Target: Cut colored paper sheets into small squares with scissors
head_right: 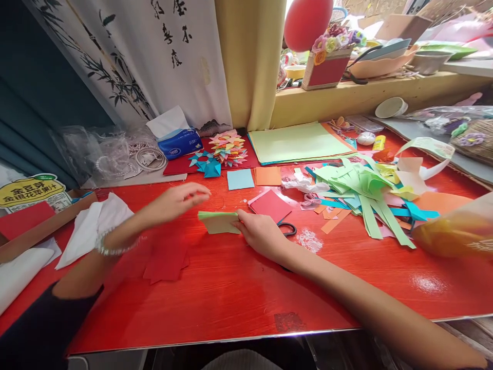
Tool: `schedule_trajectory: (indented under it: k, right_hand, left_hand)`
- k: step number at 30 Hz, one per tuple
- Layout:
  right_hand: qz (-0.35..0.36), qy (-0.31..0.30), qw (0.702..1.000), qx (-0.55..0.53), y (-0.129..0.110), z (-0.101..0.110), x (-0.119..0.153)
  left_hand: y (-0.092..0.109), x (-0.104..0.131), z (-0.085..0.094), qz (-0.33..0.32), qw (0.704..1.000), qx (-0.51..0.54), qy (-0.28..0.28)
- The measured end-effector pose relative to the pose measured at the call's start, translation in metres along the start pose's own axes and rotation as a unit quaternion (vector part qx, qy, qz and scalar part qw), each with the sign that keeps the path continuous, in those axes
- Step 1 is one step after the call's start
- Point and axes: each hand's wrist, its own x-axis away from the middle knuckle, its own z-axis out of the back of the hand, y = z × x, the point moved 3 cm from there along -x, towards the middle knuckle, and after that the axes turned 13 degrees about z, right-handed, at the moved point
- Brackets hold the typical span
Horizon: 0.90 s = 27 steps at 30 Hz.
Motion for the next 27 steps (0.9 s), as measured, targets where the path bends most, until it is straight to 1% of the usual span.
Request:
schedule_trajectory:
  k: [1,2,3,5,6,8,10,11,14,17,19,21,24,25,27]
  right_hand:
    - [0.011,0.0,1.0,0.018,0.0,-0.001,0.0]
    - [0.022,0.002,0.999,0.036,0.0,-0.001,0.001]
    - [0.033,0.004,0.998,0.052,0.0,-0.002,0.001]
    - [0.055,0.009,0.996,0.074,0.0,-0.004,0.002]
    - [0.064,0.013,0.994,0.084,0.001,-0.005,0.003]
    - [0.077,0.019,0.991,0.105,0.001,-0.006,0.004]
    - [0.09,0.024,0.988,0.126,0.002,-0.007,0.005]
    - [0.096,0.028,0.986,0.134,0.002,-0.007,0.005]
    - [0.115,0.041,0.983,0.14,0.002,-0.008,0.005]
    - [0.115,0.043,0.984,0.125,0.002,-0.007,0.005]
    - [0.105,0.034,0.987,0.116,0.001,-0.006,0.005]
    - [0.097,0.026,0.989,0.108,0.001,-0.005,0.005]
    - [0.081,0.028,0.993,0.084,0.001,-0.002,0.005]
    - [0.071,0.028,0.994,0.075,0.001,-0.001,0.004]
    - [0.049,0.017,0.997,0.061,0.003,0.001,0.003]
  left_hand:
    - [-0.005,-0.016,0.006,0.007,0.999,-0.039,0.002]
    - [-0.01,-0.033,0.009,0.017,0.995,-0.099,0.018]
    - [-0.013,-0.049,0.01,0.015,0.983,-0.174,0.052]
    - [-0.018,-0.077,0.004,0.015,0.969,-0.222,0.104]
    - [-0.019,-0.087,-0.001,0.009,0.963,-0.241,0.121]
    - [-0.02,-0.1,-0.01,-0.003,0.954,-0.268,0.136]
    - [-0.023,-0.103,-0.012,-0.011,0.946,-0.29,0.143]
    - [-0.026,-0.103,-0.009,-0.013,0.944,-0.296,0.147]
    - [-0.041,-0.103,0.01,-0.003,0.937,-0.306,0.169]
    - [-0.065,-0.106,0.028,0.04,0.933,-0.307,0.186]
    - [-0.079,-0.11,0.03,0.067,0.933,-0.303,0.18]
    - [-0.086,-0.112,0.024,0.066,0.94,-0.297,0.156]
    - [-0.083,-0.112,0.012,0.026,0.948,-0.297,0.111]
    - [-0.08,-0.111,0.01,0.023,0.95,-0.29,0.112]
    - [-0.068,-0.106,0.014,0.042,0.96,-0.234,0.148]
